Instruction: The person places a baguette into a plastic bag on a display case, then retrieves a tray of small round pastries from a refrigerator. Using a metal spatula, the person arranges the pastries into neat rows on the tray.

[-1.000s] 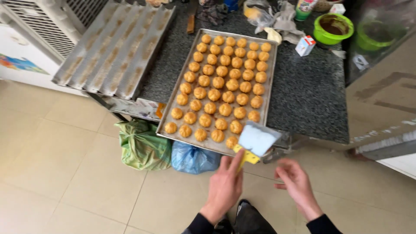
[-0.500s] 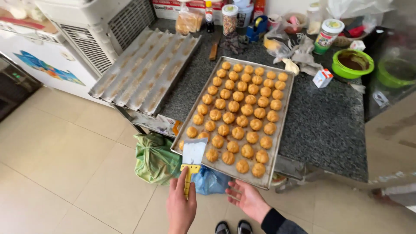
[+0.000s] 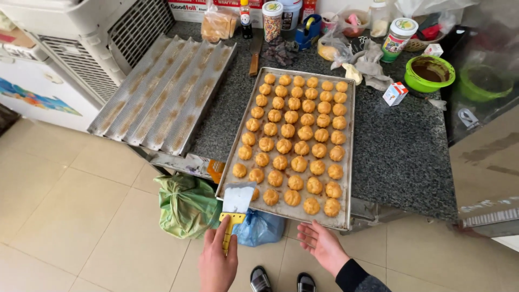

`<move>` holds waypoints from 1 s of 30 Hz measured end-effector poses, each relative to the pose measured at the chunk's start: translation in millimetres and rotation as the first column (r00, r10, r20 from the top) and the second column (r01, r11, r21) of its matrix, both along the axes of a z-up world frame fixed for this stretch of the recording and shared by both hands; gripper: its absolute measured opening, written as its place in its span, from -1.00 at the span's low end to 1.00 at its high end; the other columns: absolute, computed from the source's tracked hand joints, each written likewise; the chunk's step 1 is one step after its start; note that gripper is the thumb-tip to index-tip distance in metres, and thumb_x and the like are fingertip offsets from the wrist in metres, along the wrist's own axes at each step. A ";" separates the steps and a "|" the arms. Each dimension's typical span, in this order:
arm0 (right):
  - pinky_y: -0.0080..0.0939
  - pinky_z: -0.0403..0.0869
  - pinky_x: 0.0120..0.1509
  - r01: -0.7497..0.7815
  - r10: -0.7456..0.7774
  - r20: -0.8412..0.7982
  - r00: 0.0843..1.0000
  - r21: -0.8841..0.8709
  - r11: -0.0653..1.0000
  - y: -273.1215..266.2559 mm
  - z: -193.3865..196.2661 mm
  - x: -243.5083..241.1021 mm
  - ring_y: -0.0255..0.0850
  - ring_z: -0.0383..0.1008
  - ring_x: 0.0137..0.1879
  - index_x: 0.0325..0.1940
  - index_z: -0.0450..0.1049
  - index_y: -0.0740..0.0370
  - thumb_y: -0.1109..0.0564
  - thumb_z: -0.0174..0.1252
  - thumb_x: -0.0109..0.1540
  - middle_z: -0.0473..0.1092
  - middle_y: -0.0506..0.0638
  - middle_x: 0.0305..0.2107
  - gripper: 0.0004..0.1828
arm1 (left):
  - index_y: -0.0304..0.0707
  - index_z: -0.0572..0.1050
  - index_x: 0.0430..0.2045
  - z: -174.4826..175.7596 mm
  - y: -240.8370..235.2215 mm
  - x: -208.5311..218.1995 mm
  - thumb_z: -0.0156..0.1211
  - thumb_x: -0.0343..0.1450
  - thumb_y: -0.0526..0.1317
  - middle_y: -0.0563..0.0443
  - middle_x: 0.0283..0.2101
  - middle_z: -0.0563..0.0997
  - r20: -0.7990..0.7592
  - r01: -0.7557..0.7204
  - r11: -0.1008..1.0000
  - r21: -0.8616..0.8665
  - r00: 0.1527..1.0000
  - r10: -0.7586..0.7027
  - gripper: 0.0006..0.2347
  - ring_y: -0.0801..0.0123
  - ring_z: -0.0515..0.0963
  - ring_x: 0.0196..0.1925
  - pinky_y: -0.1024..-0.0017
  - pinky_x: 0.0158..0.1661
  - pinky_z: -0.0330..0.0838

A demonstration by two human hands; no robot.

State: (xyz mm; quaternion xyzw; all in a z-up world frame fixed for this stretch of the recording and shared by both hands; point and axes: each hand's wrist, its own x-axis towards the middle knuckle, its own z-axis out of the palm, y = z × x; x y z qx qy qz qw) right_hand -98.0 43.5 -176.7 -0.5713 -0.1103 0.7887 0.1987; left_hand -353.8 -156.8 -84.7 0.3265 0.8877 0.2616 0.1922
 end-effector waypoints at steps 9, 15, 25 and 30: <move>0.02 0.53 0.05 0.086 -0.096 0.106 0.990 0.097 0.992 12.8 -1.4 -42.6 -0.05 0.62 -0.03 0.22 0.62 0.30 -0.13 0.04 0.59 0.66 0.12 -0.01 -0.53 | 0.50 0.36 0.55 -7.8 9.5 -54.9 0.15 0.58 0.05 0.14 0.03 0.52 0.000 0.148 0.989 0.013 0.989 -0.148 -0.48 0.12 0.71 -0.15 0.06 -0.25 0.62; 0.02 0.49 -0.15 0.215 -0.219 0.130 0.967 0.043 0.976 -39.9 -9.8 -44.2 0.03 0.60 -0.15 0.14 0.55 0.34 -0.01 0.06 0.56 0.69 0.27 -0.06 -0.66 | 0.59 0.37 0.55 -7.1 9.7 -67.6 0.16 0.57 0.07 0.21 -0.01 0.51 0.027 0.162 0.984 0.069 0.986 -0.164 -0.47 0.15 0.73 -0.25 0.10 -0.31 0.63; -0.02 0.51 -0.08 0.215 -0.218 0.029 0.975 0.093 0.972 2.8 -13.7 -41.8 0.02 0.61 -0.03 0.24 0.45 0.29 0.00 -0.03 0.60 0.65 0.27 0.08 -0.68 | 0.31 0.42 0.51 17.0 -1.4 -87.0 0.16 0.59 -0.02 0.02 -0.02 0.48 -0.105 0.172 0.984 0.039 0.980 -0.168 -0.52 -0.09 0.71 -0.29 -0.01 -0.34 0.58; 0.06 0.52 0.04 -0.112 0.110 0.046 0.993 0.056 0.992 -17.6 51.4 -68.8 0.08 0.62 0.08 0.43 0.54 0.42 -0.30 -0.01 0.56 0.66 0.26 0.10 -0.27 | 0.23 0.39 0.44 58.0 1.6 -73.0 0.14 0.59 -0.04 -0.10 -0.09 0.44 -0.112 0.270 0.940 -0.208 0.948 -0.297 -0.57 -0.22 0.69 -0.38 -0.14 -0.40 0.54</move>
